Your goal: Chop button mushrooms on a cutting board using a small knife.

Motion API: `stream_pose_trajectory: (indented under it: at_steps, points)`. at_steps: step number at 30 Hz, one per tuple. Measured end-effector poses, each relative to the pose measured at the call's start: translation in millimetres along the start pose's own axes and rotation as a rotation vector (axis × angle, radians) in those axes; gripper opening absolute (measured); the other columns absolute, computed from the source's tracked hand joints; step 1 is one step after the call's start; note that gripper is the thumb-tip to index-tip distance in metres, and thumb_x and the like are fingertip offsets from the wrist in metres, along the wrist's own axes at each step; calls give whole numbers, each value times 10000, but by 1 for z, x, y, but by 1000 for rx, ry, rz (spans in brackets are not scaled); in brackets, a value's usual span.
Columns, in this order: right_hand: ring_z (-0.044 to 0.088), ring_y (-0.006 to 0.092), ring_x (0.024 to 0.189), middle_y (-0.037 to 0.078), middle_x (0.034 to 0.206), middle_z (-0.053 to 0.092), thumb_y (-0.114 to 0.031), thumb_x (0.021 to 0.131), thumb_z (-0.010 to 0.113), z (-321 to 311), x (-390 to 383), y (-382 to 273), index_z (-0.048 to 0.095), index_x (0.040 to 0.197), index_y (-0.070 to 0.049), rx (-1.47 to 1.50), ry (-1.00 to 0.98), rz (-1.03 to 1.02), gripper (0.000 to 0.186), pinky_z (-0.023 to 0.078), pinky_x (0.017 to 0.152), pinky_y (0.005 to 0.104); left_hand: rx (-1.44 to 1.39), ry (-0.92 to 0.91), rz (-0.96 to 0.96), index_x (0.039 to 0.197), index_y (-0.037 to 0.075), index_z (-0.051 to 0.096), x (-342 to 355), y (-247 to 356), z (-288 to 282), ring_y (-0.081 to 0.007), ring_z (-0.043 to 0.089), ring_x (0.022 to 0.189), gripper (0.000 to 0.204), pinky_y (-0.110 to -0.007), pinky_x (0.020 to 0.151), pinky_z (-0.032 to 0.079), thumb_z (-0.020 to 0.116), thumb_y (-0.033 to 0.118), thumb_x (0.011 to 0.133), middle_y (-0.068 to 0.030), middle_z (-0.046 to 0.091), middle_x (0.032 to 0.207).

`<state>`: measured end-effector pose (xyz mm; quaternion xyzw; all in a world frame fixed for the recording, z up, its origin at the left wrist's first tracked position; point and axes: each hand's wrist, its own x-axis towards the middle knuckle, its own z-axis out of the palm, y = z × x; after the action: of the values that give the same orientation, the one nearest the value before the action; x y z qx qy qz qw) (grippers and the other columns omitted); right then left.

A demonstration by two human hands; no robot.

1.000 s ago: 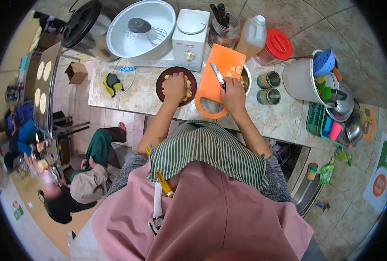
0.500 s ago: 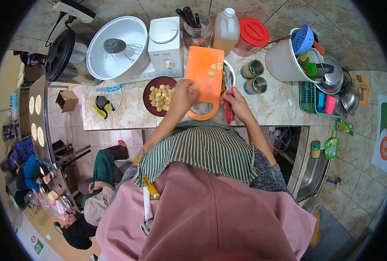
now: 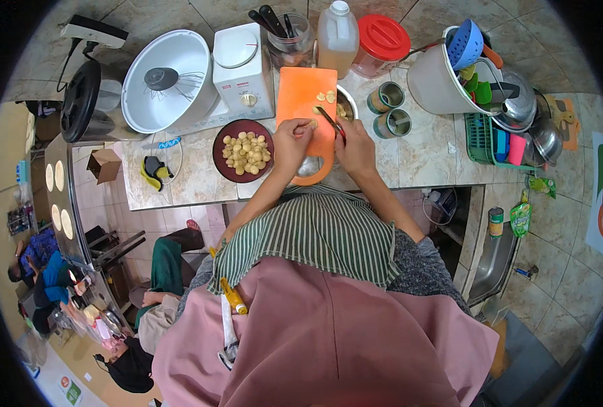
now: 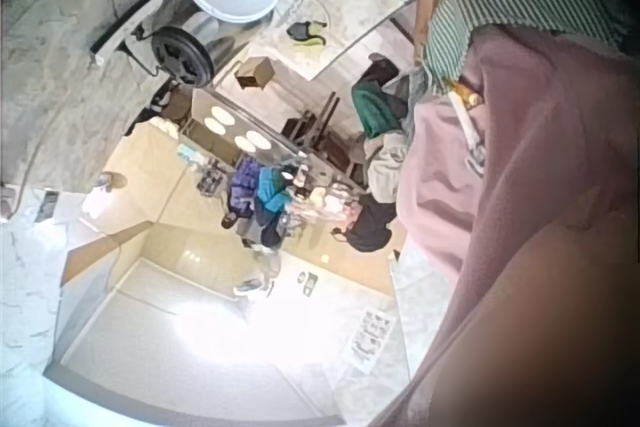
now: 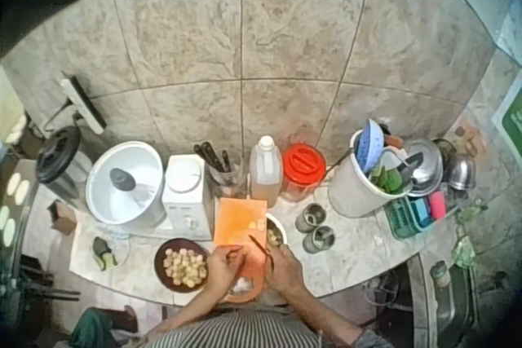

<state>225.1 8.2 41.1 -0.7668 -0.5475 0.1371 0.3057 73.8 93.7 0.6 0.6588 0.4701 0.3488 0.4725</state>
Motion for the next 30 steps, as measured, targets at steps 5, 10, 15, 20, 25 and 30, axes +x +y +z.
stream_pose_trajectory:
  at_steps: [5, 10, 15, 20, 25, 30]
  points:
    - [639, 322, 849, 118, 988, 616, -60, 834, 664, -10, -3, 6, 676, 1183, -83, -52, -14, -42, 350, 539, 753, 430, -138, 36, -147, 1001, -41, 742, 1, 8, 4, -80, 680, 735, 229, -230, 677, 534, 794, 159, 902, -81, 751, 826]
    - [604, 243, 867, 49, 920, 581, -87, 798, 706, -2, -6, 7, 701, 1166, -119, -121, 130, -287, 370, 552, 699, 365, -132, 69, -184, 919, -42, 726, 0, 18, 8, -96, 691, 664, 154, -242, 609, 533, 763, 106, 903, -90, 739, 743]
    - [602, 249, 840, 53, 913, 577, -37, 764, 697, -2, -10, 7, 701, 1191, -121, -173, 104, -349, 435, 537, 668, 363, -229, 116, -198, 915, -50, 711, -3, 10, 15, -102, 692, 659, 144, -240, 604, 532, 748, 89, 910, -91, 735, 749]
    - [600, 248, 836, 55, 917, 577, -40, 755, 706, 2, -6, 10, 705, 1206, -122, -166, 77, -361, 459, 537, 676, 372, -169, 118, -245, 924, -55, 710, -2, 22, 15, -107, 692, 661, 146, -247, 609, 539, 748, 85, 907, -88, 730, 750]
    - [610, 244, 855, 66, 890, 567, -73, 767, 699, 17, 8, 10, 743, 1119, -118, -53, 23, -298, 357, 540, 680, 376, -169, 145, -172, 914, -49, 706, 0, -1, 22, -100, 691, 693, 156, -248, 624, 542, 773, 88, 885, -77, 722, 758]
    - [621, 252, 851, 79, 904, 578, -56, 769, 688, -13, -27, 34, 744, 1111, -117, 17, 14, -258, 351, 535, 668, 393, -225, 182, -221, 906, -41, 704, -4, -3, 22, -100, 690, 695, 146, -244, 625, 540, 774, 83, 876, -81, 727, 770]
